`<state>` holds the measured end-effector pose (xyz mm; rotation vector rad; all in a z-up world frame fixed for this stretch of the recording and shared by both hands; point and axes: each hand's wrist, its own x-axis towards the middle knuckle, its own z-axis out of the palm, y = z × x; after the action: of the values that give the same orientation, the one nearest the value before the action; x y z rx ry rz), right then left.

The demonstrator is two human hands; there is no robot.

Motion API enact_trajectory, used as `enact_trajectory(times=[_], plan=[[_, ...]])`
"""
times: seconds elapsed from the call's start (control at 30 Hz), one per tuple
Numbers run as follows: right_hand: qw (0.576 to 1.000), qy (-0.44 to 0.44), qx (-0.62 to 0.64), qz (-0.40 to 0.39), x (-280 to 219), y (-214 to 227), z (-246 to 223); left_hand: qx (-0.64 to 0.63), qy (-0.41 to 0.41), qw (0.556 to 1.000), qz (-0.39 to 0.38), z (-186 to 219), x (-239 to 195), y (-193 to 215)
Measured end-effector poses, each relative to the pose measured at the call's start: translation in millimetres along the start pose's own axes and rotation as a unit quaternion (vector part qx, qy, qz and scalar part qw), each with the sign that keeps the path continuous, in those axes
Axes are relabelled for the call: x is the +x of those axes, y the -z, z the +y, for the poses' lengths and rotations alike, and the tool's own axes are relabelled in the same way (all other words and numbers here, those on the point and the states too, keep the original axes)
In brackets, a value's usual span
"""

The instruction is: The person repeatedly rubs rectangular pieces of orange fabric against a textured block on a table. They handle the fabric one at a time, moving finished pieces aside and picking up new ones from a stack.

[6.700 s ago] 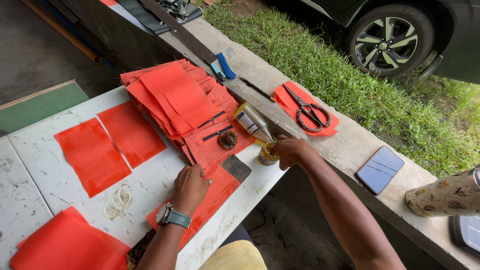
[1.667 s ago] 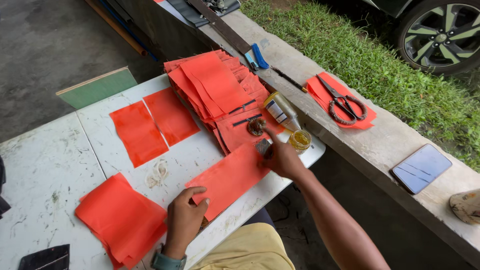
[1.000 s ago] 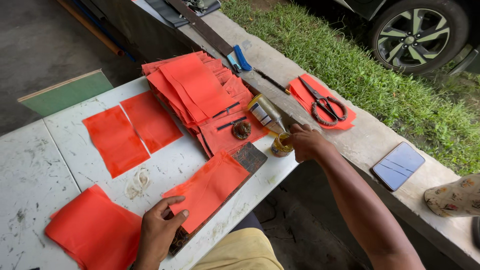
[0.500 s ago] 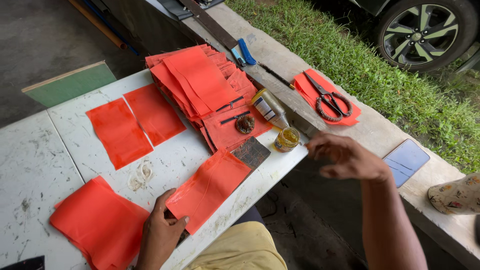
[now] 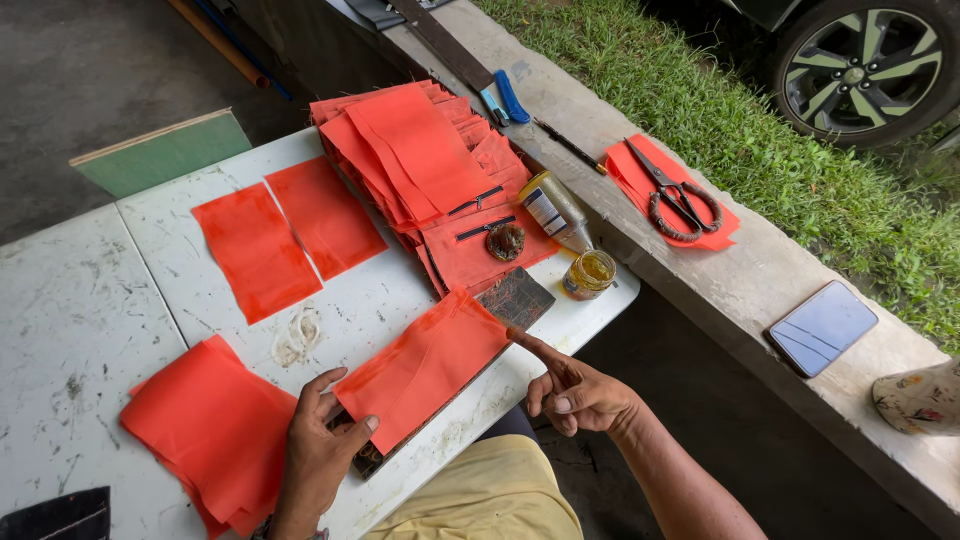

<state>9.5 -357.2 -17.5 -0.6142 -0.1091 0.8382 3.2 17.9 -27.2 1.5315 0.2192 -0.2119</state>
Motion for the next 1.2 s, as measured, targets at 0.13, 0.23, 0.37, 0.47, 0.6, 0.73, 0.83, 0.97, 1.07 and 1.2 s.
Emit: enact_trajectory(times=[0.13, 0.23, 0.37, 0.47, 0.6, 0.73, 0.83, 0.97, 1.07, 1.2], plan=[[0.990, -0.045, -0.109, 0.075, 8.7, -9.5, 1.2, 0.011, -0.006, 1.000, -0.016, 9.7, -2.6, 0.4], [0.936, -0.117, -0.303, 0.138, 16.6, -28.6, 4.4, 0.079, 0.010, 0.997, -0.022, 16.2, -4.1, 4.5], [0.847, -0.182, -0.485, 0.123, 27.7, -66.2, 9.9, 0.128, -0.032, 0.991, -0.036, 19.0, -6.6, 7.0], [0.782, -0.208, -0.580, 0.097, 42.5, -102.3, 32.5, 0.158, -0.032, 0.987, -0.027, 15.8, -8.9, 8.7], [0.618, -0.263, -0.736, 0.079, 67.4, -151.2, 72.7, 0.173, -0.057, 0.983, -0.025, 14.6, -7.5, 9.3], [0.623, -0.217, -0.751, 0.039, 73.5, -166.9, 70.8, 0.211, -0.030, 0.977, -0.009, 19.8, -9.1, 7.0], [0.665, -0.205, -0.709, 0.115, 60.4, -145.6, 35.1, 0.251, -0.056, 0.966, 0.001, 21.5, -12.3, 2.9], [0.637, -0.214, -0.686, 0.279, 37.1, -101.4, -2.3, 0.269, -0.038, 0.962, 0.016, 17.6, -16.5, -5.0], [0.584, -0.211, -0.748, 0.234, 39.2, -79.8, -5.2, 0.275, -0.023, 0.961, 0.017, 19.5, -16.0, -7.0], [0.460, -0.238, -0.809, 0.279, 54.4, -80.6, 16.3, 0.252, -0.024, 0.968, 0.005, 18.9, -17.8, -6.4]])
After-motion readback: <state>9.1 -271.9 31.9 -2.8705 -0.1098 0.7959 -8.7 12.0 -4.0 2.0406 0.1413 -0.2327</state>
